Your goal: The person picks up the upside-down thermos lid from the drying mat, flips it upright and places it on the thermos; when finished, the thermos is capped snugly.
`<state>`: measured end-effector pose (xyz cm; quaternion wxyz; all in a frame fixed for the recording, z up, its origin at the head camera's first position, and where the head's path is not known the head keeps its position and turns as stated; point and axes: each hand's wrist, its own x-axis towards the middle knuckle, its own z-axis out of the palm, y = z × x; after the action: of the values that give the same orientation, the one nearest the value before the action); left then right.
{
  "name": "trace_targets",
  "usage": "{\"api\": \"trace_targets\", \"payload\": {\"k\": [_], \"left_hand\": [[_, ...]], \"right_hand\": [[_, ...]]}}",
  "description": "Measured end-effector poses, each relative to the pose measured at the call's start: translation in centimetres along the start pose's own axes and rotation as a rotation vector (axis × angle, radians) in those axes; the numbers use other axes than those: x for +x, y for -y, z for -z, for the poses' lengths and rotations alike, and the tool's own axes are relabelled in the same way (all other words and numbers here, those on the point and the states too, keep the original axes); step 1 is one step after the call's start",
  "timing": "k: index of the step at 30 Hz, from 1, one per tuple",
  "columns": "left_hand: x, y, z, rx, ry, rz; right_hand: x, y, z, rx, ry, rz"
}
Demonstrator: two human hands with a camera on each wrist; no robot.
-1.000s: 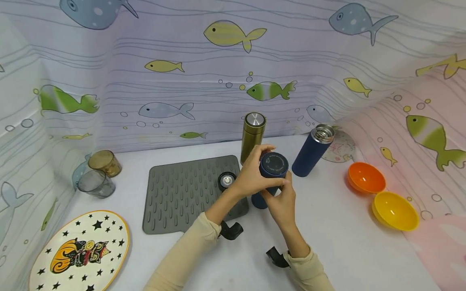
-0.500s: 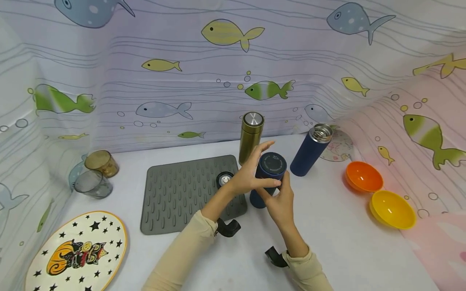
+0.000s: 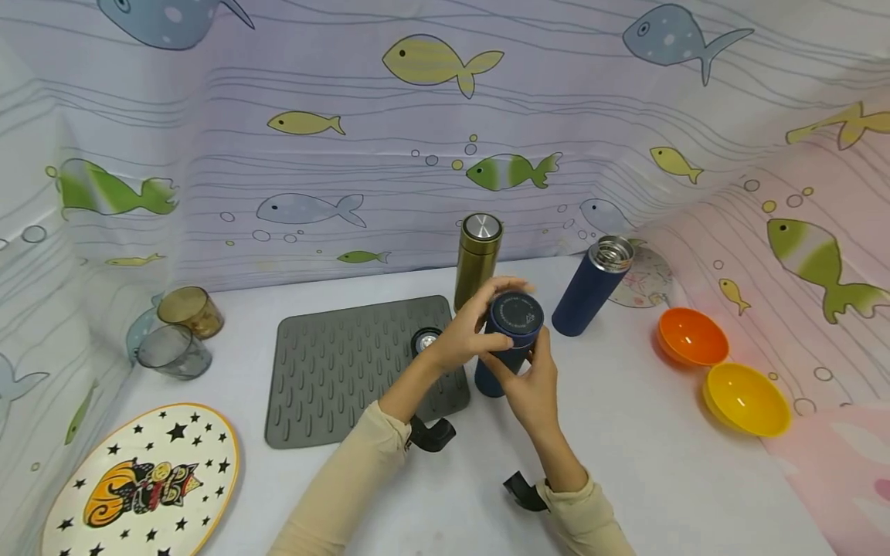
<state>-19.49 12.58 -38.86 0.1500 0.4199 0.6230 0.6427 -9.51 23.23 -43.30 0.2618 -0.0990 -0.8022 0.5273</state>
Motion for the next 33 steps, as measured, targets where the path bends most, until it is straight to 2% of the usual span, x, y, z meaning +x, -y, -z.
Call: {"api": "trace_targets", "payload": {"k": [4,7,8,12,13,16,18,21,25,27,30,31,32,33], "left_hand": [[-0.02,-0.30,-0.03,0.108,-0.013,-0.005],[0.02,-0.46,-0.09,0.078,-0.013,-0.021],[0.03,-0.50,-0.12,0.094,-0.012,-0.026],[0.02,-0.54,-0.39,0.250,-0.042,-0.041],[0.04,-0.51,-0.45,0.250,-0.042,-0.046],[0.05,-0.37,-0.41,0.072,-0.009,-0.052],[0.05,-0.34,-0.31,-0.002,0.007,-0.031],[-0.03,-0.38,-0.07,0.036,0.000,0.007],[-0.06,-0.39,0.30,-0.055,0.039,0.016],[-0.07,-0.42,0.30,0.026,0.029,0.007],[-0.18,-0.57,0.13,0.296,-0.038,0.004],[-0.18,-0.64,0.10,0.339,-0.052,0.008],[-0.18,-0.68,0.17,0.331,-0.048,0.004],[-0.15,-0.65,0.29,0.263,-0.029,-0.003]], "right_hand": [[0.01,0.11,-0.11,0.022,0.003,-0.008],[-0.02,0.11,-0.06,0.017,0.003,-0.016],[-0.03,0.08,-0.05,0.013,0.003,-0.017],[-0.06,0.04,-0.03,0.025,0.001,-0.003],[-0.08,0.04,-0.03,0.026,0.003,0.002],[-0.12,0.04,-0.07,0.019,0.014,0.007],[-0.12,0.04,-0.10,0.017,0.019,0.006],[-0.12,0.05,-0.20,0.021,0.016,0.005],[-0.17,0.11,-0.26,0.014,0.027,0.003],[-0.17,0.13,-0.28,0.021,0.029,0.005],[-0.12,0.14,-0.23,0.030,0.021,0.006],[-0.10,0.15,-0.20,0.033,0.016,0.006],[-0.09,0.15,-0.17,0.036,0.018,0.004],[-0.11,0.15,-0.14,0.035,0.022,0.000]]}}
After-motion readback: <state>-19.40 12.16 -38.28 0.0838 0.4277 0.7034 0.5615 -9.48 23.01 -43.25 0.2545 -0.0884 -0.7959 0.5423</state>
